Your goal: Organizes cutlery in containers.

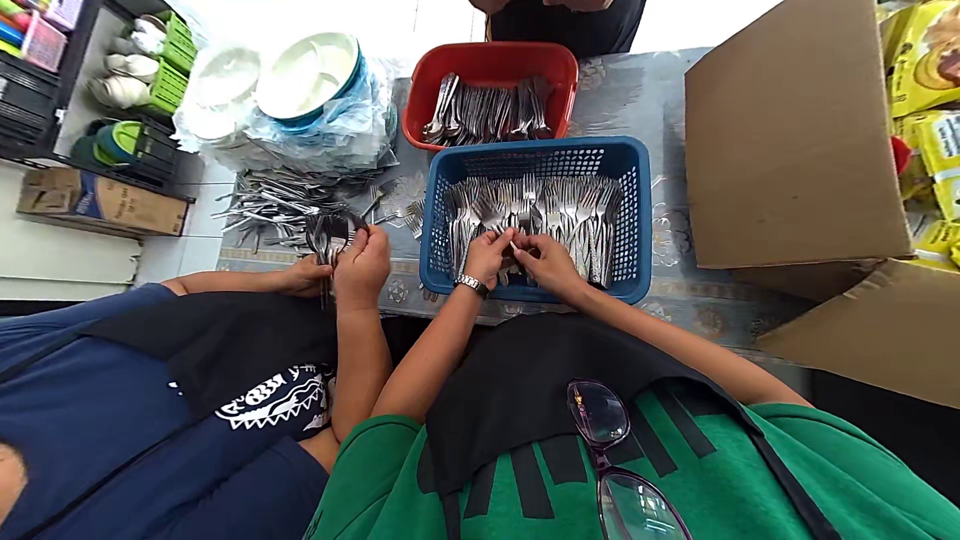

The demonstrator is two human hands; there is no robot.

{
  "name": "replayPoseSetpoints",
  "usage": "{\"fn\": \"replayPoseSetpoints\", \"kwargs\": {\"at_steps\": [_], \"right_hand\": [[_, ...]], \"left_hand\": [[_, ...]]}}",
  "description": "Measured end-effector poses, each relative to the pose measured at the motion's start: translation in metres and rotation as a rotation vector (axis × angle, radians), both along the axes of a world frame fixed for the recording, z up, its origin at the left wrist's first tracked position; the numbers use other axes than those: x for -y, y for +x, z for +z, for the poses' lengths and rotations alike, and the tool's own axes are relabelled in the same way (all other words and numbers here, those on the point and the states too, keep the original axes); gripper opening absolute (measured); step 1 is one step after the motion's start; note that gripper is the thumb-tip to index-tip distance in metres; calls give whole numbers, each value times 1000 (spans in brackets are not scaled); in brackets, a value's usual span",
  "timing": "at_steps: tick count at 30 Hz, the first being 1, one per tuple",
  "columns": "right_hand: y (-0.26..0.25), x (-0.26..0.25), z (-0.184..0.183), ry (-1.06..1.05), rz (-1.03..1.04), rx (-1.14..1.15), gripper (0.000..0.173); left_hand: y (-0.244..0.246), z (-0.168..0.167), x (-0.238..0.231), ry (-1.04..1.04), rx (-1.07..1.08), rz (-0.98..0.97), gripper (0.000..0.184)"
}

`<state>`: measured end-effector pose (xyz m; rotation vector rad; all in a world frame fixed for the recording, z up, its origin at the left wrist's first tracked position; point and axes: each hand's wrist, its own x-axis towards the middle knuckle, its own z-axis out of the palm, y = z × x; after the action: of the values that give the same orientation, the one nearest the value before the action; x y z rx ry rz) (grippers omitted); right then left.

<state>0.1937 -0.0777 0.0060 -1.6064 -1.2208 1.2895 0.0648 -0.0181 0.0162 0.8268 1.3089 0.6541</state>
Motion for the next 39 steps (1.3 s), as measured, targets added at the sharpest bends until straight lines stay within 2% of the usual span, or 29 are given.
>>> {"fn": "replayPoseSetpoints", "kwargs": {"at_steps": [5, 10, 12, 15, 17, 20, 23, 25, 31, 35, 39], "right_hand": [[22, -9, -15, 12, -12, 211, 30], [38, -16, -25, -125, 54, 401, 26], [41, -20, -24, -145, 56, 433, 25], [42, -28, -21, -156, 53, 473, 26], [43, -36, -18, -162, 54, 495, 28], [40, -52, -12, -184, 80, 552, 33], [35, -66, -6, -230, 119, 627, 43], [32, -73, -8, -263, 138, 674, 46], [33, -79, -10, -302, 128, 684, 36], [40, -78, -13, -244, 46, 625, 31], [50, -77, -18, -189, -31, 542, 27]], "left_hand": [[-23, 4, -43, 60, -267, -63, 28], [-23, -7, -75, 210, -731, -408, 34], [-21, -4, -82, 250, -825, -458, 44], [-19, -7, -84, 312, -900, -414, 60], [-16, -9, -82, 371, -954, -408, 60], [-17, -16, -79, 423, -1055, -421, 45], [-16, -24, -71, 443, -1075, -457, 36], [-13, -26, -67, 468, -1075, -432, 37], [7, -18, -57, 526, -933, -326, 37], [11, -18, -62, 496, -949, -453, 37], [18, -15, -45, 593, -970, -514, 27]]}}
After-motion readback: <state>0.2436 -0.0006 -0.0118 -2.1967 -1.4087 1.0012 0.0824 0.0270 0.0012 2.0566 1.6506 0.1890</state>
